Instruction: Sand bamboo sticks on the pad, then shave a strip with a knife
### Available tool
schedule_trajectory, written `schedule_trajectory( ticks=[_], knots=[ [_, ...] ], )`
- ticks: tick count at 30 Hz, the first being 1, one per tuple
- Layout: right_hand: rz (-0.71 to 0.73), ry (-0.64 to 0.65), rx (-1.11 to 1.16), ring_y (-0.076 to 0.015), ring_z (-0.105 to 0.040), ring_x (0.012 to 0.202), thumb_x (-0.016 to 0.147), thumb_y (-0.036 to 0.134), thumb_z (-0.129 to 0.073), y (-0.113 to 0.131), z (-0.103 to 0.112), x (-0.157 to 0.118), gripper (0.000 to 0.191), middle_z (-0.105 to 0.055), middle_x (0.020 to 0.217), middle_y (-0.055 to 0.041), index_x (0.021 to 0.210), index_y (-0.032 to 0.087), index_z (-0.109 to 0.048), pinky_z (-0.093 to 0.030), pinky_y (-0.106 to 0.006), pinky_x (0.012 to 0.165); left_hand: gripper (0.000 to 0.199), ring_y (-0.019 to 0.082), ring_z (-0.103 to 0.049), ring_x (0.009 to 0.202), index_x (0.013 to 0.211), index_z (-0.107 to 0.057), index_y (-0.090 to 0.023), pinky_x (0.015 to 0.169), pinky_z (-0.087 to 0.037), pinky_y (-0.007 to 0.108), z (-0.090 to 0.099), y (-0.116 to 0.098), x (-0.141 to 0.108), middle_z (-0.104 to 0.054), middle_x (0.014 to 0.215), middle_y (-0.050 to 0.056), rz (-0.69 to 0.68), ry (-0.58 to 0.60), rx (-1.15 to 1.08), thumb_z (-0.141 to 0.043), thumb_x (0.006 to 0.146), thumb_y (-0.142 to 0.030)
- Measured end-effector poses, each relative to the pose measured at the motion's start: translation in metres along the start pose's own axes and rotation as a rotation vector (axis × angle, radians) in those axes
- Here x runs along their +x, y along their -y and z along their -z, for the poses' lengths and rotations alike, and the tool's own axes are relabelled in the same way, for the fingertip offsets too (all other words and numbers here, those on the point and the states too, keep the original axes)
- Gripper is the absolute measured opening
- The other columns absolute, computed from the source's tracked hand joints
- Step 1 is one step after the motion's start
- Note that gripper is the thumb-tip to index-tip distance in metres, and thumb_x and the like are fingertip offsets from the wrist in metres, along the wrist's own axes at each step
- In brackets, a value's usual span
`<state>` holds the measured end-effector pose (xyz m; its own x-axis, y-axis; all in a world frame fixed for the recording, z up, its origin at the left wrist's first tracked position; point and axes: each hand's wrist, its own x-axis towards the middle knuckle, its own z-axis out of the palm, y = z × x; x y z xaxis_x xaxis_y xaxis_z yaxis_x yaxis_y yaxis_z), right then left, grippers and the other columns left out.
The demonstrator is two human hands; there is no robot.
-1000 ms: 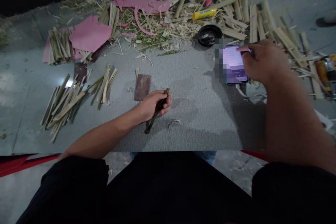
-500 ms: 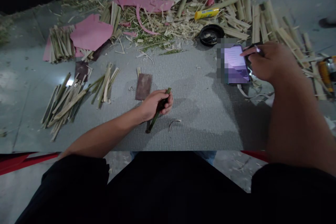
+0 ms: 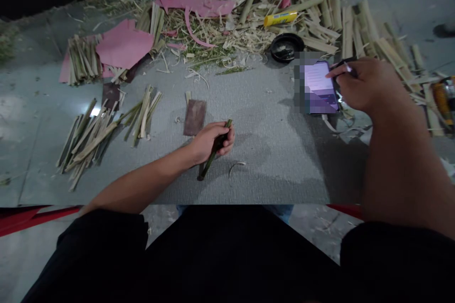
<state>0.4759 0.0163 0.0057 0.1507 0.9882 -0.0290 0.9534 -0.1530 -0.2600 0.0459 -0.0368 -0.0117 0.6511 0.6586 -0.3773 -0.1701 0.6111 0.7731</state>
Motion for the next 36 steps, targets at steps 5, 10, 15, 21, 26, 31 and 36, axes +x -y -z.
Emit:
schedule_trajectory(
  ticks=[5,10,15,21,26,31,36],
  knots=[
    [-0.065,-0.021,0.005,-0.0301,-0.072,0.101,0.106,0.025,-0.051,0.005,-0.002,0.001,0.044,-0.083,0.131,-0.0184,0.127,0.021,-0.090,-0.054,-0.043,0.094,0.016,0.010,-0.045,0.046,0.080,-0.060,-0.020,0.048,-0.039,0.021,0.000,0.000,-0.001,-0.048,0.065,-0.004,0.002,-0.009,0.012,-0.061,0.095,-0.026],
    [-0.111,0.024,-0.019,-0.0288,-0.068,0.094,0.107,0.027,-0.052,0.010,0.002,0.001,0.042,-0.082,0.131,-0.0190,0.123,0.021,-0.090,-0.053,-0.043,0.092,0.016,0.010,-0.045,0.046,0.081,-0.059,-0.021,0.048,-0.040,0.021,0.000,0.000,-0.001,-0.048,0.065,-0.004,0.011,-0.010,0.012,-0.061,0.096,-0.026],
    [-0.093,0.020,-0.010,-0.0249,-0.063,0.083,0.104,0.024,-0.055,0.006,0.000,0.003,0.040,-0.084,0.121,-0.0158,0.120,0.021,-0.091,-0.053,-0.039,0.088,0.016,0.010,-0.045,0.046,0.081,-0.059,-0.021,0.048,-0.040,0.021,0.000,0.001,-0.001,-0.049,0.066,-0.004,0.016,-0.013,0.016,-0.062,0.096,-0.027],
    [-0.087,0.018,-0.005,-0.0267,-0.066,0.091,0.107,0.027,-0.053,0.004,-0.003,0.003,0.049,-0.084,0.132,-0.0174,0.136,0.019,-0.092,-0.054,-0.040,0.093,0.016,0.010,-0.046,0.046,0.080,-0.060,-0.020,0.048,-0.039,0.021,0.000,0.000,-0.001,-0.049,0.066,-0.004,0.007,0.005,0.002,-0.062,0.095,-0.026],
    [-0.079,-0.011,0.013,-0.0256,-0.065,0.090,0.107,0.026,-0.053,0.007,-0.002,0.001,0.051,-0.083,0.135,-0.0192,0.139,0.016,-0.091,-0.055,-0.041,0.097,0.018,0.010,-0.046,0.046,0.081,-0.059,-0.020,0.048,-0.041,0.021,0.000,0.000,-0.001,-0.049,0.066,-0.003,0.027,-0.024,0.004,-0.060,0.098,-0.024],
    [-0.140,0.003,0.053,-0.0246,-0.060,0.078,0.104,0.023,-0.054,0.014,0.005,-0.004,0.043,-0.081,0.108,-0.0165,0.126,0.018,-0.090,-0.055,-0.044,0.091,0.017,0.010,-0.045,0.046,0.081,-0.059,-0.021,0.047,-0.039,0.021,0.001,0.001,-0.001,-0.049,0.065,-0.004,0.023,-0.025,0.006,-0.062,0.096,-0.026],
    [-0.156,0.026,0.024,-0.0274,-0.068,0.088,0.105,0.025,-0.054,0.013,0.003,-0.001,0.042,-0.084,0.118,-0.0177,0.124,0.019,-0.091,-0.056,-0.043,0.091,0.016,0.010,-0.045,0.046,0.080,-0.059,-0.020,0.047,-0.039,0.021,0.000,0.000,-0.001,-0.048,0.065,-0.004,0.008,-0.007,0.014,-0.061,0.095,-0.026]
  ],
)
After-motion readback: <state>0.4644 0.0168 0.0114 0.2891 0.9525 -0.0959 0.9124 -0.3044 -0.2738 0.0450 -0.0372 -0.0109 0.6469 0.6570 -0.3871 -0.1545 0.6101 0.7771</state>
